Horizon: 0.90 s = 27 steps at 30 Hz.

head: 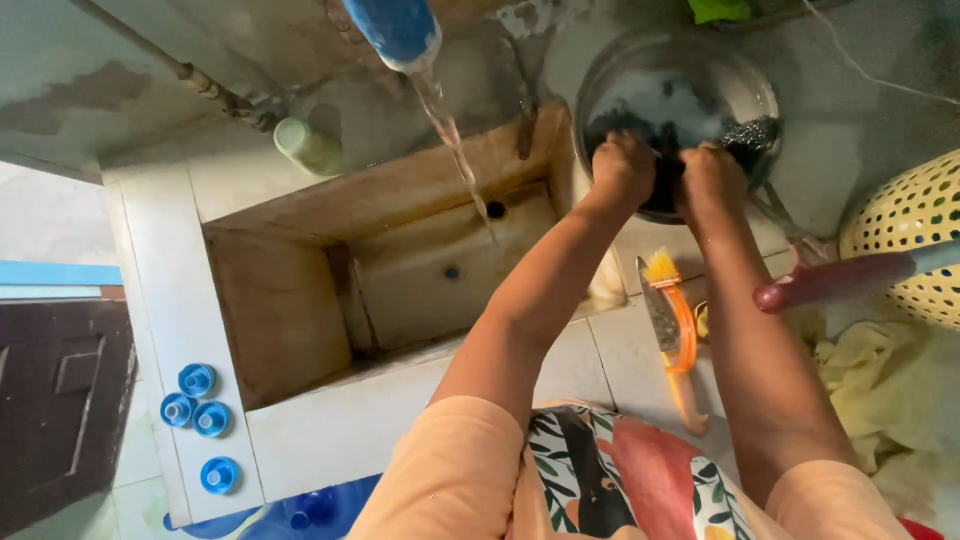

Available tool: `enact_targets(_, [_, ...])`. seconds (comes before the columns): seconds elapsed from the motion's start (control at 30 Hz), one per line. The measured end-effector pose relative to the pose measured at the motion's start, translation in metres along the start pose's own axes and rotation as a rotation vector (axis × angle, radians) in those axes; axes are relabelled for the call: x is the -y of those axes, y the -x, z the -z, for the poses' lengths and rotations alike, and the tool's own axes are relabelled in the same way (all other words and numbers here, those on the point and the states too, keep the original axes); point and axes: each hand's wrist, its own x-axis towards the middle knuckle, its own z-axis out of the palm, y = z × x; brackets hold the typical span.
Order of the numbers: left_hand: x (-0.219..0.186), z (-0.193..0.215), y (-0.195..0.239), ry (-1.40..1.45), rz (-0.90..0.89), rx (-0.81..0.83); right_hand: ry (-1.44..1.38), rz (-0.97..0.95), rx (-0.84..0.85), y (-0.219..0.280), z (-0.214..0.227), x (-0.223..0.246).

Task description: Washing and scrubbing blue plastic bottle caps under a running tap using a toothbrush.

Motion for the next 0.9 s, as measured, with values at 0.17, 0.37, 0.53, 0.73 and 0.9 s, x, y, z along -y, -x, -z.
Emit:
enact_targets(0.17, [0.05,0.168,0.076,0.606,-0.179,0.078,-0.221,-0.012,-0.046,0.027,0.076,0.069])
enact_targets(0.37, [0.122,0.231,0.229,1.606,0.041,0.242,-0.661,-0.116,0.055,0.086,0.105,0.162])
enact_targets(0.53, [0.178,0.205,0.315,1.949,0.276,0.05,-0.693,0.091,0.192,0.129,0.102,0.245])
enact_targets(0.73, [0.223,0.156,0.337,2.522,0.877,-0.268,-0.636,0.284,0.195,0.135,0.08,0.283])
enact_targets(0.9, [0.235,0.144,0.319,2.307,1.203,-0.294,-0.576,0.405,0.123,0.132,0.058,0.325])
